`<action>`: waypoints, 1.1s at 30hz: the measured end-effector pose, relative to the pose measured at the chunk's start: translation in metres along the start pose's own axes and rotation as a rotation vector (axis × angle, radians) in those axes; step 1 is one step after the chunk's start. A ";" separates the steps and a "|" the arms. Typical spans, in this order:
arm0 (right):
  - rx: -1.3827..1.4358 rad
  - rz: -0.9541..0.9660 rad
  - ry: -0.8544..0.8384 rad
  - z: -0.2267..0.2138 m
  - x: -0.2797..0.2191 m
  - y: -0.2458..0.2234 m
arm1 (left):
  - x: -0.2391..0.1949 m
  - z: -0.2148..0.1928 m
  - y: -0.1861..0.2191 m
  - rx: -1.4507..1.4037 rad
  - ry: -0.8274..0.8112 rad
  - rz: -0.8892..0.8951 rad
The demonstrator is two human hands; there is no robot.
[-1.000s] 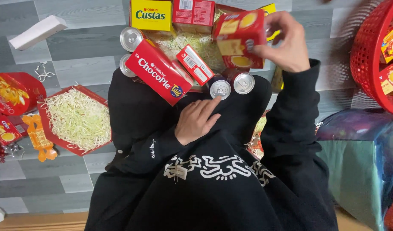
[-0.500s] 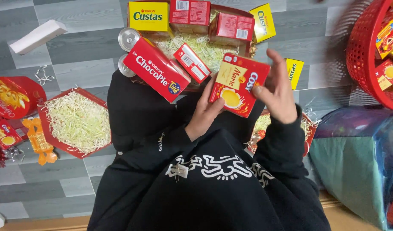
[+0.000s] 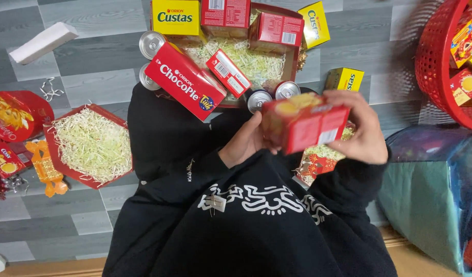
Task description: Arranging snack boxes and beverage cans into a decorative gift basket filled with shredded paper.
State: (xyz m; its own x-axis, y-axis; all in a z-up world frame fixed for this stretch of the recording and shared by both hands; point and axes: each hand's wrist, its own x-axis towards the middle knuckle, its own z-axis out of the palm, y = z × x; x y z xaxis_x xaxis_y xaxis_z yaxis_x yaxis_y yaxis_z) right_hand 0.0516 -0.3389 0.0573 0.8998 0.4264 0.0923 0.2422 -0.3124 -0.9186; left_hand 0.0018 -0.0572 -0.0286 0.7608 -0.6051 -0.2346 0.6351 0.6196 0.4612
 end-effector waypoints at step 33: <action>0.230 0.140 -0.028 0.054 0.096 0.138 | -0.020 0.024 0.038 1.830 0.241 0.722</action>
State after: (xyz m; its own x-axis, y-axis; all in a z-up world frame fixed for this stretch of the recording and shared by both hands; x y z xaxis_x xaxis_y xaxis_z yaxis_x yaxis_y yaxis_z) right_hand 0.1517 -0.2954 -0.0813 0.9075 0.4171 -0.0498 0.0243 -0.1705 -0.9851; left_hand 0.0079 -0.0335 0.0137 0.8675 -0.3554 0.3481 -0.4967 -0.5816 0.6442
